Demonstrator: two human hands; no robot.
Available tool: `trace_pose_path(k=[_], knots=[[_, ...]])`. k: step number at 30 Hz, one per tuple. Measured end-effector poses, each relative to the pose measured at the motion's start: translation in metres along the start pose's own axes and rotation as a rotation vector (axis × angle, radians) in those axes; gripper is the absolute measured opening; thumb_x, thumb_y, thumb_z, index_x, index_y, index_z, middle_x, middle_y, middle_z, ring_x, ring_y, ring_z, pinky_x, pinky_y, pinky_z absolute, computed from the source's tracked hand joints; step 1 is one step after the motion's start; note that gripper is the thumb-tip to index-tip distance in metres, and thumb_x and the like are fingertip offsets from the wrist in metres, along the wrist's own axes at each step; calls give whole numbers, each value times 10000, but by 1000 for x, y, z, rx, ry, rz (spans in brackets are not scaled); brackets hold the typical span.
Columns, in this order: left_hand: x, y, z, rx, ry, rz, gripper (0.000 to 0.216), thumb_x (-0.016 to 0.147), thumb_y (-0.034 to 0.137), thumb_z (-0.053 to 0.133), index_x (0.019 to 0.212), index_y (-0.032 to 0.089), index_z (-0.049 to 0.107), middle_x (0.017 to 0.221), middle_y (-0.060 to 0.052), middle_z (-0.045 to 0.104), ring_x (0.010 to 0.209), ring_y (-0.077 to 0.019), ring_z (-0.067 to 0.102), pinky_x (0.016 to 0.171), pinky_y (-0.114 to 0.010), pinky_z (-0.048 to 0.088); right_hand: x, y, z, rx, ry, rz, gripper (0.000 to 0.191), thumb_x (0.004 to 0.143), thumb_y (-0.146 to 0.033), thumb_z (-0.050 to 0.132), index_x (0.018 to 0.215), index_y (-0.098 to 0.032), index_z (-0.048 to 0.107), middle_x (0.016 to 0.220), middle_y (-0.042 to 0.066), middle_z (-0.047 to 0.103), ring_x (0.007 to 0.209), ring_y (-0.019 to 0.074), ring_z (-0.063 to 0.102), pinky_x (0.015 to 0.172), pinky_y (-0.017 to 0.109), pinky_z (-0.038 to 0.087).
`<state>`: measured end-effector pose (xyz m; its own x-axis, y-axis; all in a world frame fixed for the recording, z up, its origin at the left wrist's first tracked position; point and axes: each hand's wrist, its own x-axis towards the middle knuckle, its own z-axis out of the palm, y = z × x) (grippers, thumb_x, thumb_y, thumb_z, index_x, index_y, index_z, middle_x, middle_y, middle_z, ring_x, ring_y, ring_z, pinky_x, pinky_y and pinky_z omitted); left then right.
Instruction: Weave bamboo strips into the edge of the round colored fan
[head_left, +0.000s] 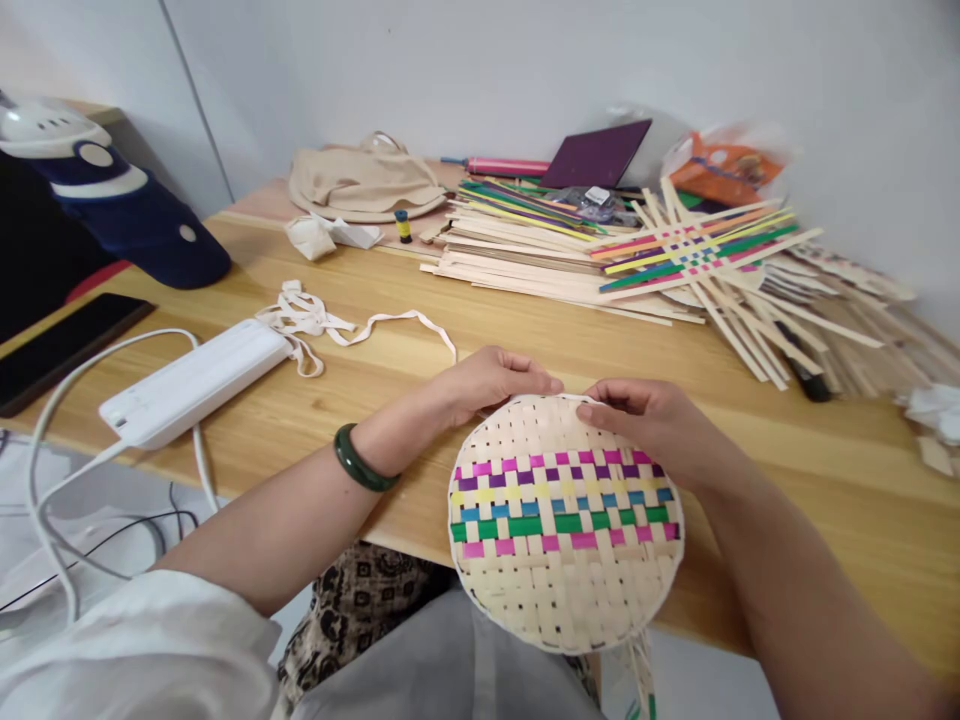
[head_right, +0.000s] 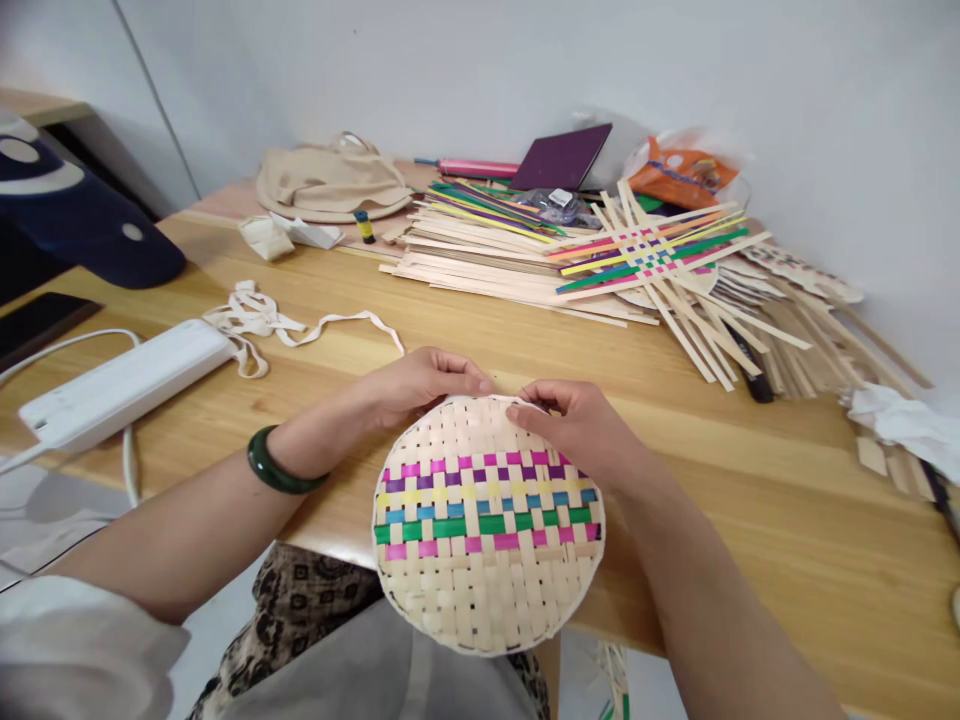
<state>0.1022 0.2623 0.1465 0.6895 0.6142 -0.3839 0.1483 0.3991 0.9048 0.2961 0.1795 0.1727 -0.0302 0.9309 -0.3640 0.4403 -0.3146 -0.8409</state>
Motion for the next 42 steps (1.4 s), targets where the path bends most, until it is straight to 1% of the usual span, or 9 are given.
trace_pose_path(k=[6, 13, 17, 21, 24, 27, 31, 36, 42], knots=[[-2, 5, 1, 208, 64, 48, 297, 675, 374, 715, 826, 119, 686, 627, -3, 601, 483, -74, 494, 452, -200, 373, 2, 2, 4, 29, -2, 20, 273, 757, -449, 652, 803, -180, 632, 707, -7, 562, 604, 102, 486, 533, 220, 386], [-8, 9, 1, 167, 26, 54, 276, 660, 349, 727, 801, 117, 677, 655, -12, 622, 512, -82, 524, 475, -202, 391, 1, 3, 6, 76, -1, -17, 298, 749, -454, 667, 775, -165, 602, 676, -20, 533, 589, 91, 462, 533, 217, 362], [-9, 8, 3, 180, 66, 65, 279, 661, 350, 723, 804, 111, 699, 652, -16, 633, 517, -87, 525, 474, -201, 385, 3, 6, 7, 117, 13, -20, 333, 702, -474, 699, 737, -161, 593, 630, -30, 511, 554, 89, 449, 509, 221, 359], [-14, 11, 10, 231, 111, 116, 280, 664, 359, 727, 809, 119, 717, 670, -19, 651, 530, -87, 530, 494, -202, 398, -1, -3, 5, 182, 14, -7, 340, 639, -457, 744, 708, -162, 590, 619, -25, 530, 546, 96, 476, 501, 223, 376], [-28, 14, 19, 242, 141, 172, 249, 681, 348, 722, 795, 126, 719, 678, -20, 657, 546, -84, 534, 521, -201, 413, -14, -12, 5, 207, 8, -13, 335, 635, -447, 751, 704, -162, 589, 626, -19, 540, 550, 95, 483, 502, 217, 378], [-52, 8, 33, 213, 130, 151, 229, 692, 340, 723, 785, 131, 716, 684, -16, 661, 550, -76, 534, 524, -193, 411, -39, -10, 13, 176, -15, -41, 316, 688, -451, 719, 721, -163, 593, 639, -16, 531, 560, 92, 474, 508, 214, 367], [-85, -20, 50, 114, 76, 99, 237, 711, 365, 719, 789, 141, 711, 655, 3, 654, 515, -58, 503, 488, -176, 367, -79, 9, 38, 193, -46, -7, 309, 770, -466, 653, 719, -170, 579, 624, -24, 486, 548, 84, 435, 487, 210, 328], [-112, -51, 63, 98, 52, 98, 252, 726, 352, 711, 902, 172, 730, 714, -1, 686, 555, -64, 522, 508, -174, 370, -110, 26, 65, 224, -44, 27, 297, 777, -464, 652, 732, -176, 597, 668, -16, 511, 590, 93, 458, 522, 214, 359], [-122, -45, 68, 249, 85, 197, 244, 746, 360, 681, 873, 159, 738, 767, -24, 697, 625, -90, 550, 545, -188, 391, -117, 23, 63, 226, -56, 41, 315, 760, -486, 670, 776, -177, 613, 680, -8, 540, 596, 104, 484, 520, 217, 375]])
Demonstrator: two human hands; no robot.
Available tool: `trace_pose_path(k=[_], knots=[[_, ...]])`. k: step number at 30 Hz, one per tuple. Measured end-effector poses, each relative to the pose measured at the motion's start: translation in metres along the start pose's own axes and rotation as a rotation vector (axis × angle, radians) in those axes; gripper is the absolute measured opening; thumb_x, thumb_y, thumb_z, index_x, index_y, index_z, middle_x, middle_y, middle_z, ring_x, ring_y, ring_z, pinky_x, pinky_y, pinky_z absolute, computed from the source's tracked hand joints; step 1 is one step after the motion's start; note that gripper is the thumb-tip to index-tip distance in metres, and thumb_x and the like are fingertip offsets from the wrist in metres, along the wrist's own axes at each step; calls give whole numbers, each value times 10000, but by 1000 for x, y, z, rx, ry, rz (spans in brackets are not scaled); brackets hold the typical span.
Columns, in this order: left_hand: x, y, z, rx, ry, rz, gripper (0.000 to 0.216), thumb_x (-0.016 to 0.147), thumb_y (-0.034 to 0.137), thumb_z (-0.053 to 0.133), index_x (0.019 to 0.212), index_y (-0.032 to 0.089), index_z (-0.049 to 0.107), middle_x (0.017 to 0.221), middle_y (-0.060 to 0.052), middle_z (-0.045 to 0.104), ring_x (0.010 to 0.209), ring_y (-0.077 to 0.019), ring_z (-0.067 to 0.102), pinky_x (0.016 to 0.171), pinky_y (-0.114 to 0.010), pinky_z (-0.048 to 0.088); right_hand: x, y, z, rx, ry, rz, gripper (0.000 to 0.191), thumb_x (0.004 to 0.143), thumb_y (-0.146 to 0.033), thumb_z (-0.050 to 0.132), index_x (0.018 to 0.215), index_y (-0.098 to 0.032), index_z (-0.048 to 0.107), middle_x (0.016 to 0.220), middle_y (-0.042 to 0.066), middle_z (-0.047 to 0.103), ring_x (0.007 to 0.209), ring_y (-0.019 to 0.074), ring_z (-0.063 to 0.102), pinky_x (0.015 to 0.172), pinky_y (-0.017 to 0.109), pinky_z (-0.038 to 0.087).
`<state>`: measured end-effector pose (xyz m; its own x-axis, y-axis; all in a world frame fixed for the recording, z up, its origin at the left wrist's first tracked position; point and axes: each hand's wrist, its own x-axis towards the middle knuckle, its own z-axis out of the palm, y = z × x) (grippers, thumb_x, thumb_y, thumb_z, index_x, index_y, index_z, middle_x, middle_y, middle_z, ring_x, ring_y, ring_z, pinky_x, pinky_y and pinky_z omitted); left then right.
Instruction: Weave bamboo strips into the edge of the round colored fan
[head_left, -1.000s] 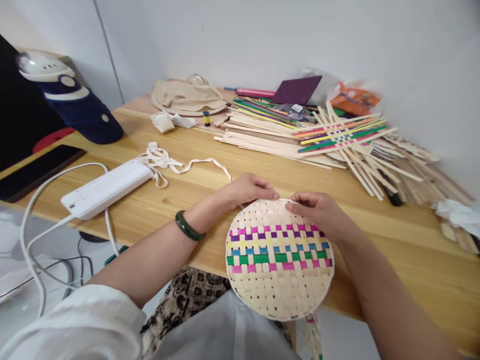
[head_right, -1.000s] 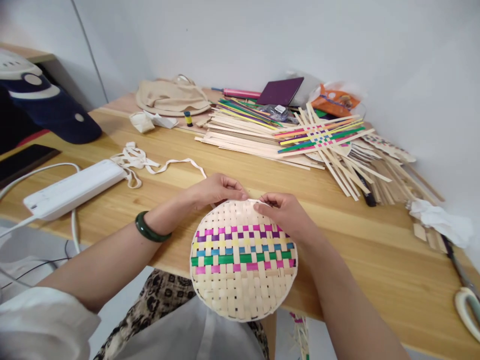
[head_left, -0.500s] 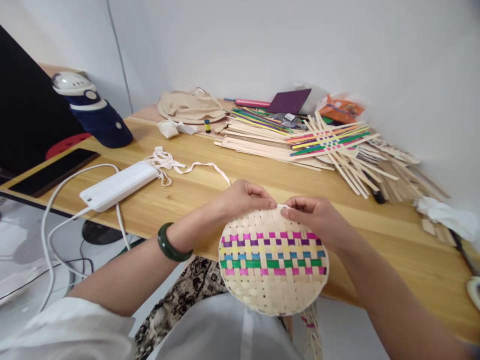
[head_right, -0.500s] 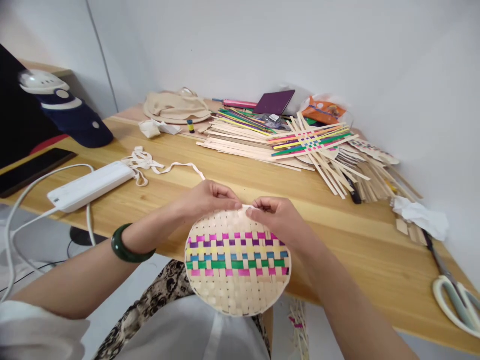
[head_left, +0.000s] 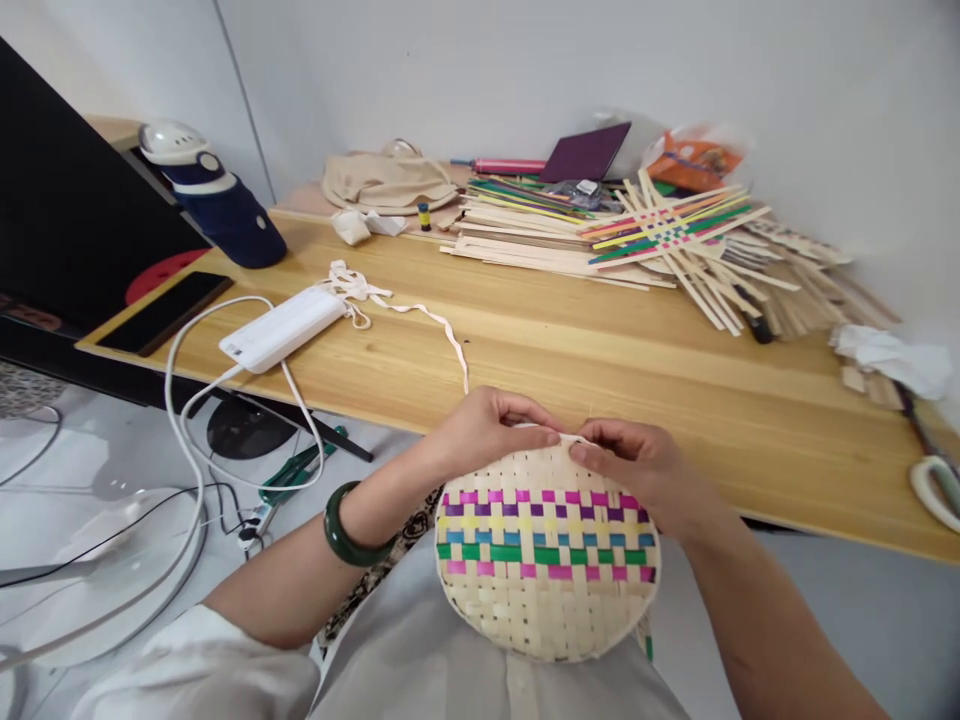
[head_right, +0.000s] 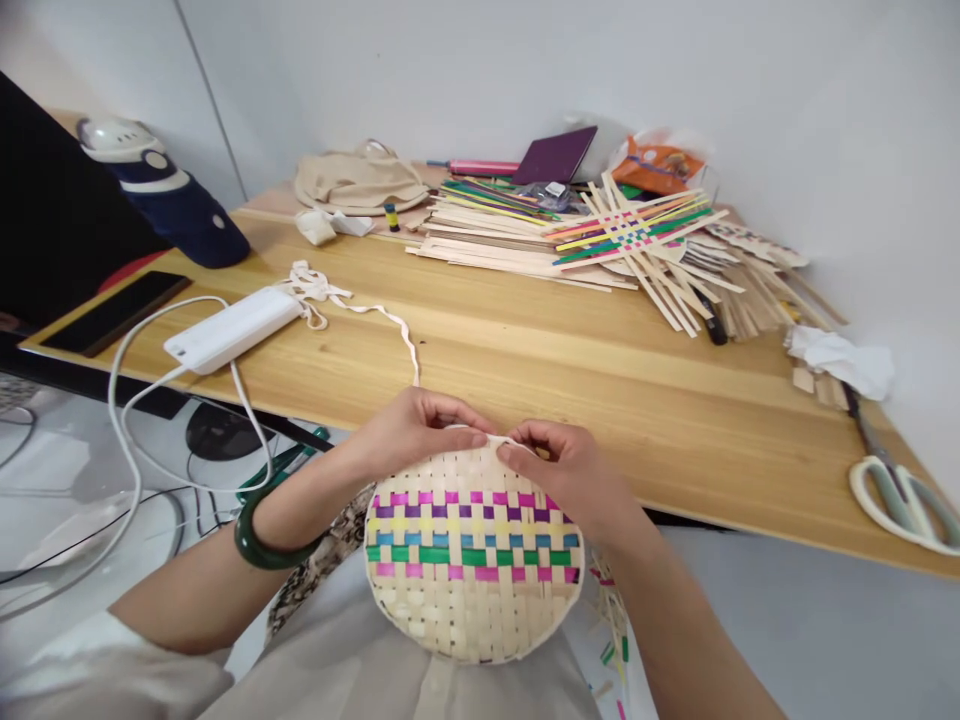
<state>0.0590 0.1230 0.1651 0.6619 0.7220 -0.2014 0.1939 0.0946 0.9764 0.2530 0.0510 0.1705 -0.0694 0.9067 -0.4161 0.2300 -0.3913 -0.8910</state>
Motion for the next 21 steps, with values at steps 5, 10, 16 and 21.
trace_pose_path(k=[5, 10, 16, 21], knots=[[-4, 7, -6, -34, -13, -26, 250, 743, 362, 679, 872, 151, 719, 820, -41, 703, 674, -108, 581, 603, -206, 426, 0, -8, 3, -23, 2, -29, 311, 773, -484, 657, 752, -181, 594, 650, -20, 515, 563, 93, 465, 498, 212, 367], [-10, 12, -12, -133, -27, -50, 377, 813, 481, 573, 862, 139, 722, 681, -17, 641, 540, -81, 497, 492, -199, 354, 0, -18, 10, -48, 4, -62, 304, 778, -474, 646, 748, -177, 583, 673, -13, 528, 583, 100, 483, 508, 218, 383], [-9, 11, -12, -145, 30, -14, 301, 706, 426, 714, 696, 126, 683, 576, 23, 565, 491, -51, 423, 462, -185, 299, 2, -22, 12, -115, 14, -97, 305, 781, -479, 632, 765, -176, 600, 677, -4, 536, 591, 108, 486, 512, 227, 394], [-6, 7, -10, -122, 51, -1, 254, 712, 378, 716, 747, 127, 712, 697, -19, 666, 588, -88, 529, 540, -202, 380, 2, -21, 11, -148, 22, -80, 298, 790, -478, 615, 786, -180, 619, 695, 4, 557, 611, 119, 501, 522, 237, 398]])
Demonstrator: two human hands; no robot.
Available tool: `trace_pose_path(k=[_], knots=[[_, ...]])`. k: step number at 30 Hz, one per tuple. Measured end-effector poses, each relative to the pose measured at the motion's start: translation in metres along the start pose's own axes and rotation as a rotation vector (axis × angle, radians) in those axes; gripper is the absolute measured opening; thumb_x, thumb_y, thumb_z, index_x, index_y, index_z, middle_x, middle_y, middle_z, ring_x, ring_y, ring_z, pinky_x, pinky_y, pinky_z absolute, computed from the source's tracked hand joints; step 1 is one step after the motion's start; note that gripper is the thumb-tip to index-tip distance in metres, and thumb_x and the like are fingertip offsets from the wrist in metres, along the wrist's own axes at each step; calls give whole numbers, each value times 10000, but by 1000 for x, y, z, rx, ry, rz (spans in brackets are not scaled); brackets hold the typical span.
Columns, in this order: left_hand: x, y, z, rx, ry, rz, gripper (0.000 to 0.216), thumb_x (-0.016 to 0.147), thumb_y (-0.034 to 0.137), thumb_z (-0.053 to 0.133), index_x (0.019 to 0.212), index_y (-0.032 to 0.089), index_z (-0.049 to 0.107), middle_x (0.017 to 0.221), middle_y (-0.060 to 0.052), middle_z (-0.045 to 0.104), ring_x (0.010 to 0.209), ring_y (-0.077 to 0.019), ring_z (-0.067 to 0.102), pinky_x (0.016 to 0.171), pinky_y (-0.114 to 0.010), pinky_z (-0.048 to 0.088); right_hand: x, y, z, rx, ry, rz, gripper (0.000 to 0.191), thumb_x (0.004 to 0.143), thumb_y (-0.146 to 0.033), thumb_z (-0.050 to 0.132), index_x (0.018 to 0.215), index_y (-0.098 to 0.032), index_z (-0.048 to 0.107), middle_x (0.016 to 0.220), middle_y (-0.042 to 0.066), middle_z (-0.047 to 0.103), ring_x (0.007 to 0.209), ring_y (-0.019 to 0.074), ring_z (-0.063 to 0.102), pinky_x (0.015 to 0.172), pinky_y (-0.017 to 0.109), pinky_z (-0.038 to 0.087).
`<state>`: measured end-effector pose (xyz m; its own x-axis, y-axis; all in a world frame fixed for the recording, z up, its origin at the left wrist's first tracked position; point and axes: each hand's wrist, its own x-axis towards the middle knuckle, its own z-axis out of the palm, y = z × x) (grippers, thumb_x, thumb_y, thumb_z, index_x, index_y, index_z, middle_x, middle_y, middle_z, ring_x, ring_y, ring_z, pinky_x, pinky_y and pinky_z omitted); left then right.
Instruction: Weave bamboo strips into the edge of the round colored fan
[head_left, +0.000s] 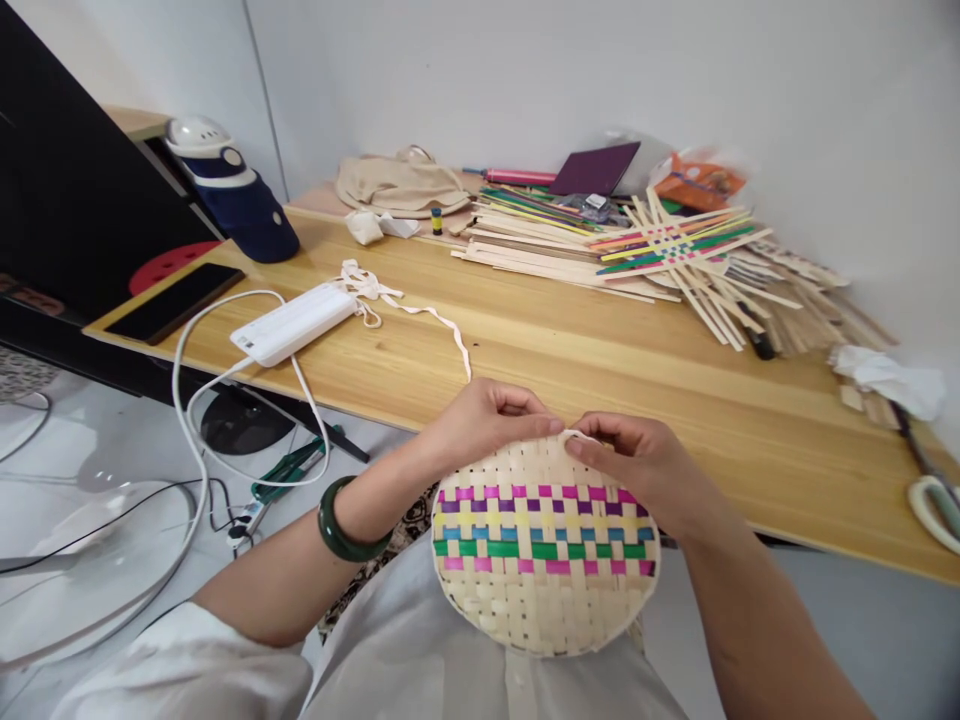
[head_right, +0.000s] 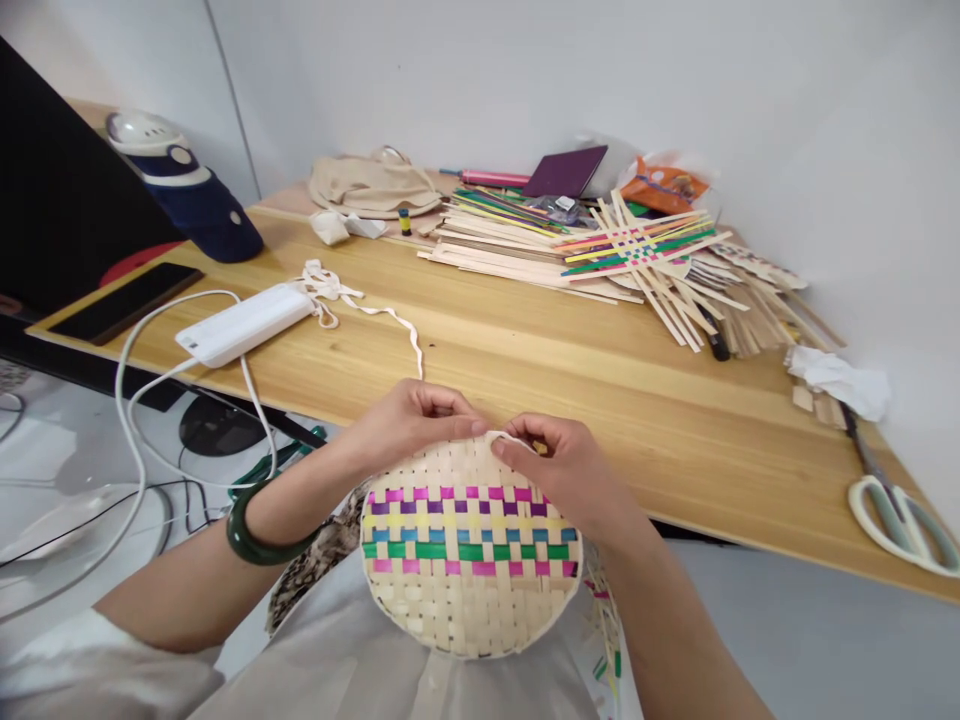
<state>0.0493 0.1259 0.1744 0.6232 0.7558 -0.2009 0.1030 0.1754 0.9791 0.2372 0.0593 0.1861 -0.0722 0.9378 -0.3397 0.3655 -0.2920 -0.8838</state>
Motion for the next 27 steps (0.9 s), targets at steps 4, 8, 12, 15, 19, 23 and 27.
trace_pose_path(k=[4, 8, 12, 15, 19, 23, 27], knots=[[0, -2, 0, -10, 18, -14, 281, 765, 404, 658, 825, 139, 732, 793, -35, 702, 669, -114, 582, 598, -215, 424, -2, 0, 0, -37, 21, 1, 313, 794, -490, 600, 724, -185, 583, 655, -6, 513, 579, 110, 466, 495, 234, 370], [2, 0, -1, -28, 48, -2, 230, 723, 347, 709, 840, 149, 736, 825, -28, 716, 694, -102, 596, 641, -208, 431, -2, -1, 1, -51, 27, -9, 315, 795, -492, 593, 733, -184, 584, 659, 2, 514, 581, 115, 465, 494, 239, 368], [5, 5, -2, -13, 65, -37, 174, 711, 293, 717, 792, 140, 735, 767, -26, 714, 639, -81, 579, 602, -190, 413, -1, -1, 1, -51, 13, -7, 307, 796, -491, 593, 757, -187, 595, 674, 8, 540, 592, 123, 485, 504, 243, 382], [6, 8, -5, -12, 51, -55, 183, 693, 285, 734, 800, 137, 735, 739, -28, 709, 621, -77, 574, 578, -181, 408, -1, -1, 1, -52, 1, -11, 309, 799, -493, 590, 752, -187, 596, 665, 4, 527, 583, 119, 473, 500, 241, 375], [9, 9, -10, -61, -8, -128, 176, 672, 263, 748, 795, 139, 732, 728, -19, 699, 597, -72, 570, 561, -178, 417, -2, -2, 2, -41, -8, -13, 310, 789, -495, 597, 746, -189, 596, 646, -3, 515, 566, 116, 464, 485, 234, 362], [13, 3, -13, -158, -86, -199, 195, 683, 260, 737, 846, 154, 730, 710, -5, 680, 580, -68, 564, 565, -183, 431, -2, -2, 2, -39, 1, -12, 317, 777, -505, 606, 738, -190, 593, 645, -4, 516, 565, 117, 464, 480, 231, 365], [13, -2, -13, -163, -106, -128, 191, 703, 252, 706, 875, 171, 726, 735, -1, 677, 597, -63, 557, 569, -172, 422, -1, 1, 1, -28, -13, 3, 310, 794, -497, 598, 745, -192, 588, 653, -2, 519, 569, 114, 470, 483, 229, 376]])
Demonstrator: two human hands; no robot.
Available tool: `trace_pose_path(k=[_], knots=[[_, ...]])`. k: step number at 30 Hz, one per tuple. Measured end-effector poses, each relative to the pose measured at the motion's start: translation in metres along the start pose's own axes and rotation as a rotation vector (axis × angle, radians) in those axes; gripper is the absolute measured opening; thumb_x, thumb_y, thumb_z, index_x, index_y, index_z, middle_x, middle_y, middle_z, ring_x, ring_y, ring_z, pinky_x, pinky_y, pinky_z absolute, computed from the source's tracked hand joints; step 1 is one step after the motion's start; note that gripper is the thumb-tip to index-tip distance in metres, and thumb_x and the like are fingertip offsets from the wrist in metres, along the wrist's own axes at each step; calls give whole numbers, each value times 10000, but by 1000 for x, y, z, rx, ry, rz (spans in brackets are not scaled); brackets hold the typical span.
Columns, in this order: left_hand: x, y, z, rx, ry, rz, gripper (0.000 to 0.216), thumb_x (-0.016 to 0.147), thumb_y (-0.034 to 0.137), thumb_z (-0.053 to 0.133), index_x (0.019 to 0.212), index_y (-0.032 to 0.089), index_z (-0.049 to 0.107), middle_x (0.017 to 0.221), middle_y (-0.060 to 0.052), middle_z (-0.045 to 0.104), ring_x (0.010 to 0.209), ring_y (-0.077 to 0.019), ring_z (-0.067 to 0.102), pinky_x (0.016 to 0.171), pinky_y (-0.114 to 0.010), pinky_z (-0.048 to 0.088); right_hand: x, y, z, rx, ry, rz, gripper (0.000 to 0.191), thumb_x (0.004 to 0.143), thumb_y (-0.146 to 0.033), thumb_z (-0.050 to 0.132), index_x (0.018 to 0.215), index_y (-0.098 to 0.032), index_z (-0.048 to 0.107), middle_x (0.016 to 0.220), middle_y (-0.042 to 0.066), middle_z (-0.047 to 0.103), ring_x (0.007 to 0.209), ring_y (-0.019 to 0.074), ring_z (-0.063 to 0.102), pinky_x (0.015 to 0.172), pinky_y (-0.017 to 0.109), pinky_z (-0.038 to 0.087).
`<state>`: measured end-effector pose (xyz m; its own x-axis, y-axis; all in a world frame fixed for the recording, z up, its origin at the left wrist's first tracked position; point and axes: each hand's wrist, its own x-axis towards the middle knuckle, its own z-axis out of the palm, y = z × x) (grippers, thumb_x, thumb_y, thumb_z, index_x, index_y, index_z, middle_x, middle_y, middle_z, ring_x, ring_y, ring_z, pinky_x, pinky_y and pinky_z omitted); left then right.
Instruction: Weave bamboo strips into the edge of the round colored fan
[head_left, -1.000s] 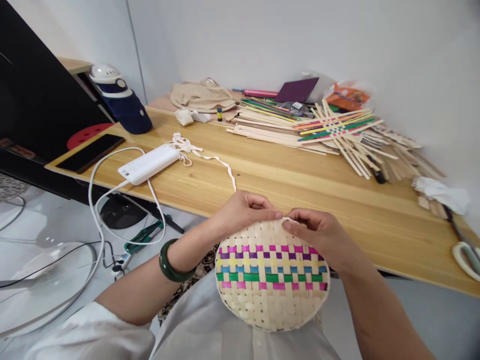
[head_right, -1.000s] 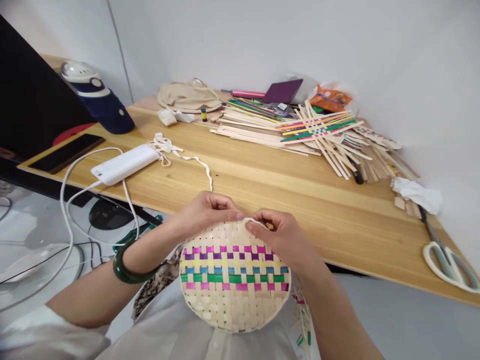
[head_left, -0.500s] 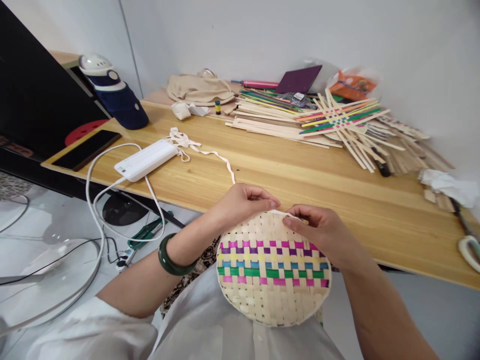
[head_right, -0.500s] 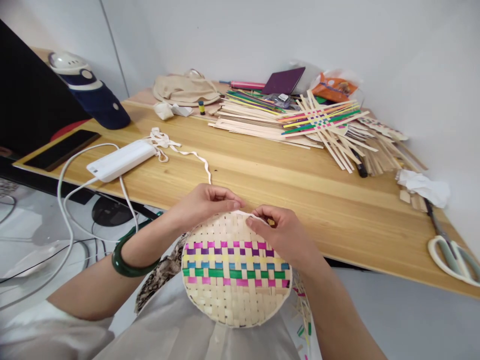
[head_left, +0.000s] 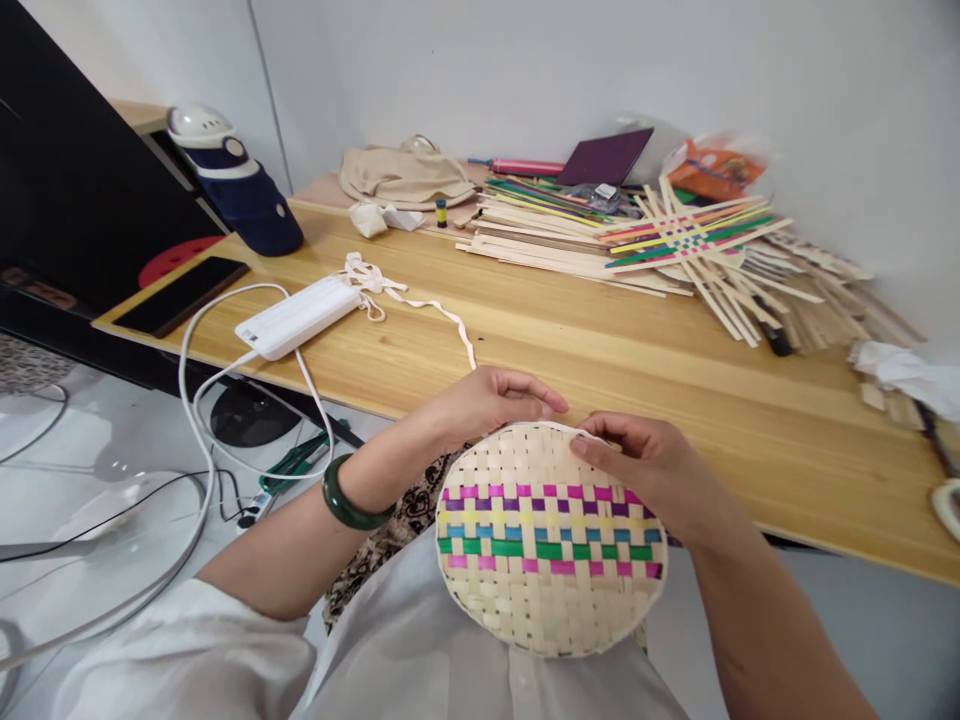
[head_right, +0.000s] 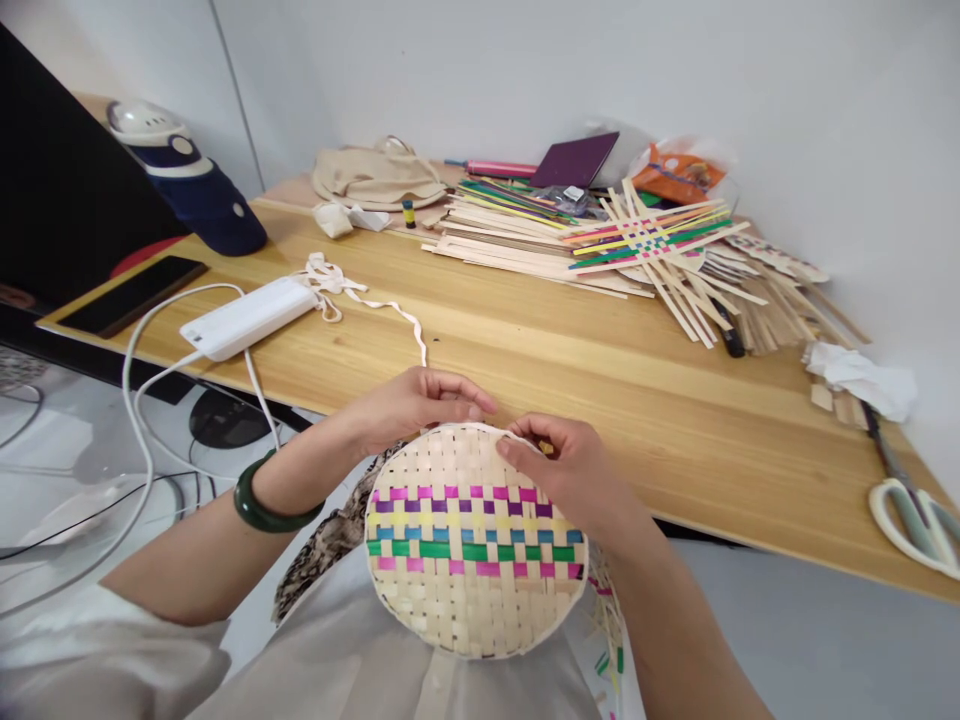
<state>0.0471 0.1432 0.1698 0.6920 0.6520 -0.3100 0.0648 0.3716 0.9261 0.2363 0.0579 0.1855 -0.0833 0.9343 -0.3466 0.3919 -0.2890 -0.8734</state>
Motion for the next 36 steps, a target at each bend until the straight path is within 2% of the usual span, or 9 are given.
trace_pose_path(k=[3, 6, 9, 14, 18, 22, 28, 32, 36], knots=[[-5, 2, -1, 76, -15, 12, 161, 724, 253, 658, 834, 161, 733, 714, -1, 664, 559, -55, 521, 528, -164, 396, 1, 2, 0, 3, -1, 7, 314, 793, -498, 598, 741, -188, 589, 651, 2, 516, 566, 115, 470, 477, 232, 377], [-11, 6, -1, 209, 15, -8, 214, 757, 281, 594, 844, 161, 749, 597, 21, 593, 461, -41, 408, 426, -161, 286, 2, 3, 0, 6, 12, 11, 317, 785, -498, 607, 727, -187, 588, 649, 0, 515, 567, 113, 463, 475, 231, 375], [-15, 8, 1, 288, 50, -6, 283, 778, 350, 564, 847, 151, 753, 523, 28, 523, 432, -50, 354, 400, -180, 226, 2, 3, 1, 7, 15, 10, 321, 773, -500, 619, 707, -188, 582, 637, -6, 513, 563, 114, 466, 482, 233, 378], [-15, 2, 10, 254, 118, -6, 372, 770, 490, 598, 765, 135, 706, 543, 22, 511, 454, -60, 369, 429, -195, 266, 2, 3, 2, 14, 13, 15, 307, 779, -493, 616, 724, -192, 584, 647, -7, 525, 568, 116, 479, 494, 236, 385], [-10, -8, 13, 167, 130, 50, 312, 715, 440, 692, 694, 133, 643, 597, 14, 554, 516, -68, 438, 482, -196, 320, 2, 4, 3, 10, 25, 10, 300, 776, -491, 613, 743, -193, 602, 672, 2, 541, 593, 126, 493, 507, 239, 400], [-7, -15, 12, 133, 108, 71, 266, 700, 393, 717, 751, 136, 670, 754, -31, 660, 655, -109, 559, 608, -217, 420, 2, 5, 3, -14, 28, 20, 306, 776, -498, 607, 749, -193, 611, 665, 10, 554, 591, 133, 505, 498, 240, 402], [-10, -17, 13, 260, 107, 107, 229, 746, 381, 675, 804, 163, 713, 798, -12, 691, 690, -105, 579, 612, -199, 411, 2, 7, 2, -21, 33, 10, 289, 777, -485, 607, 762, -196, 623, 693, 11, 580, 617, 141, 530, 519, 245, 418], [-12, -15, 14, 223, 84, 86, 258, 773, 401, 646, 796, 153, 714, 787, -16, 691, 679, -107, 578, 612, -201, 419, 1, 5, 2, -15, 33, 10, 291, 774, -479, 609, 740, -190, 608, 668, 4, 560, 600, 131, 515, 509, 243, 401], [-12, -12, 14, 141, 147, 99, 343, 832, 454, 564, 883, 157, 728, 906, -39, 709, 781, -126, 609, 690, -212, 449, 0, 2, 3, -18, 42, 17, 290, 773, -471, 605, 708, -189, 585, 628, -8, 521, 555, 114, 478, 483, 236, 371]])
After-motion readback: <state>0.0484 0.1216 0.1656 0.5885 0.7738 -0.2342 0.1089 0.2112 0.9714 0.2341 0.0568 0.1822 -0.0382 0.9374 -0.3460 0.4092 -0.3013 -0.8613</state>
